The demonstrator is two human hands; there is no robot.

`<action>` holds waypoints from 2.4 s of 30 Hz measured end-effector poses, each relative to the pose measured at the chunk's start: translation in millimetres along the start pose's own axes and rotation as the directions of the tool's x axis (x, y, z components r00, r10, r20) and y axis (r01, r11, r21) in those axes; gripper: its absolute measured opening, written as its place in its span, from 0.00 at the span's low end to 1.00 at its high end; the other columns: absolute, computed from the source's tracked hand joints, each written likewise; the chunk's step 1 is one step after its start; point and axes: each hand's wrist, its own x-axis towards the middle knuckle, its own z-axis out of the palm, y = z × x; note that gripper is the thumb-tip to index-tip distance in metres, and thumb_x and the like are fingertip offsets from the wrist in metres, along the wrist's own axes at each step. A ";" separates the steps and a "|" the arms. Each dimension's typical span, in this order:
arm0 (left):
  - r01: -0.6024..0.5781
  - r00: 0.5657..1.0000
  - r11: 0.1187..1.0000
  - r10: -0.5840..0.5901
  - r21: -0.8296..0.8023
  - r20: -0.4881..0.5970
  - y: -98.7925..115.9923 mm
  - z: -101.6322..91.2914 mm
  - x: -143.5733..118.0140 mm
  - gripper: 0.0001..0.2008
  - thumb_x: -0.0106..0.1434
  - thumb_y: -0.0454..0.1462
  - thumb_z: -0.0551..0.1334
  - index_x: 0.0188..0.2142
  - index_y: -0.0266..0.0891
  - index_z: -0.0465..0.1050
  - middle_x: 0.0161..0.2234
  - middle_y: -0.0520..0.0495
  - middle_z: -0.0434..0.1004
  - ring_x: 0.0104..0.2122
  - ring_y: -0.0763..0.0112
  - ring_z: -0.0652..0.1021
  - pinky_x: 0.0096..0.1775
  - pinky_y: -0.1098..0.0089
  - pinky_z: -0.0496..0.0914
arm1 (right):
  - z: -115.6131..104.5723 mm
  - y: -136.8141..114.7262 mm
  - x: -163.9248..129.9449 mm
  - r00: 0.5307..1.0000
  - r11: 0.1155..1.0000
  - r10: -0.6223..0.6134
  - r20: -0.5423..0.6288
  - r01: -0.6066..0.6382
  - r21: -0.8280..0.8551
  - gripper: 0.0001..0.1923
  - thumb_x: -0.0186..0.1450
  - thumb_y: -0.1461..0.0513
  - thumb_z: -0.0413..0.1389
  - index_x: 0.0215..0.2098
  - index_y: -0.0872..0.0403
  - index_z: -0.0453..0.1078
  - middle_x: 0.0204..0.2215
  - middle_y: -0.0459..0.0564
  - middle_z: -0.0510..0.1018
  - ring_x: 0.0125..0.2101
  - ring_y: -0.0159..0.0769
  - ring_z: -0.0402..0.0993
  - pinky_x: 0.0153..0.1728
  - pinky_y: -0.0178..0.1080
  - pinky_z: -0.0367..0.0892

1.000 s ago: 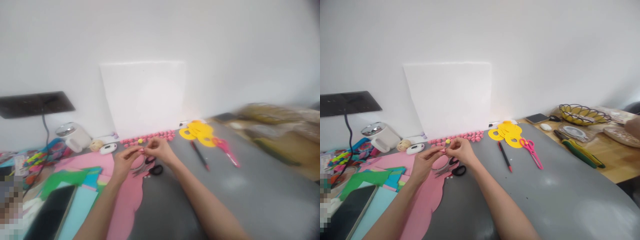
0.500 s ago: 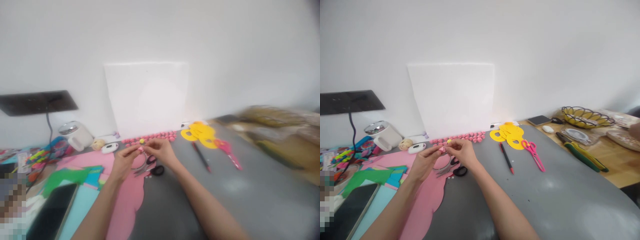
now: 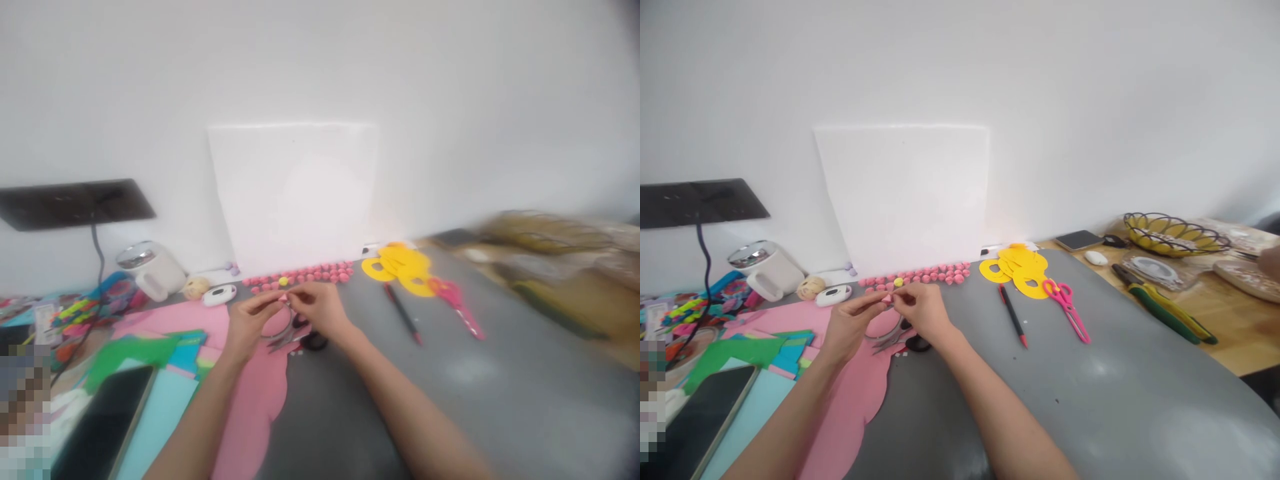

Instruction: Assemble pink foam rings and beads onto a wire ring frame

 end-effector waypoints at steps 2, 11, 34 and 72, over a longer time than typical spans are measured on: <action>0.009 1.000 1.000 -0.010 -0.029 -0.005 0.0 -0.1 0.4 0.13 0.47 0.39 0.69 0.34 0.38 0.79 0.36 0.45 0.81 0.41 0.59 0.78 0.48 0.61 0.70 | -1.1 0.8 0.1 0.999 0.997 0.041 0.032 -0.043 0.067 0.09 0.56 0.63 0.53 0.29 0.55 0.76 0.21 0.46 0.76 0.19 0.30 0.68 0.21 0.31 0.63; -0.009 1.000 0.999 0.009 0.039 0.013 0.8 -0.9 -0.2 0.11 0.48 0.38 0.68 0.34 0.39 0.79 0.37 0.46 0.81 0.40 0.60 0.78 0.47 0.62 0.71 | -4.8 -1.2 1.1 0.991 0.981 0.105 0.080 -0.117 0.154 0.09 0.55 0.63 0.53 0.27 0.58 0.75 0.20 0.48 0.76 0.20 0.30 0.70 0.21 0.31 0.64; -0.012 1.000 0.998 0.012 0.059 -0.007 0.6 -1.0 0.8 0.11 0.49 0.38 0.68 0.34 0.39 0.79 0.36 0.46 0.81 0.40 0.60 0.78 0.47 0.63 0.70 | -6.3 -0.9 -0.1 0.978 0.963 0.136 0.160 -0.169 0.212 0.09 0.57 0.62 0.53 0.31 0.58 0.74 0.22 0.48 0.76 0.23 0.32 0.74 0.22 0.32 0.69; -0.032 0.999 0.998 0.032 0.061 -0.002 0.0 -1.6 -0.2 0.12 0.50 0.39 0.67 0.35 0.39 0.79 0.38 0.45 0.80 0.42 0.59 0.77 0.48 0.61 0.69 | -1.2 0.3 -0.4 0.997 0.990 0.060 0.054 -0.066 0.126 0.09 0.55 0.65 0.52 0.30 0.57 0.75 0.24 0.49 0.78 0.23 0.32 0.73 0.23 0.31 0.68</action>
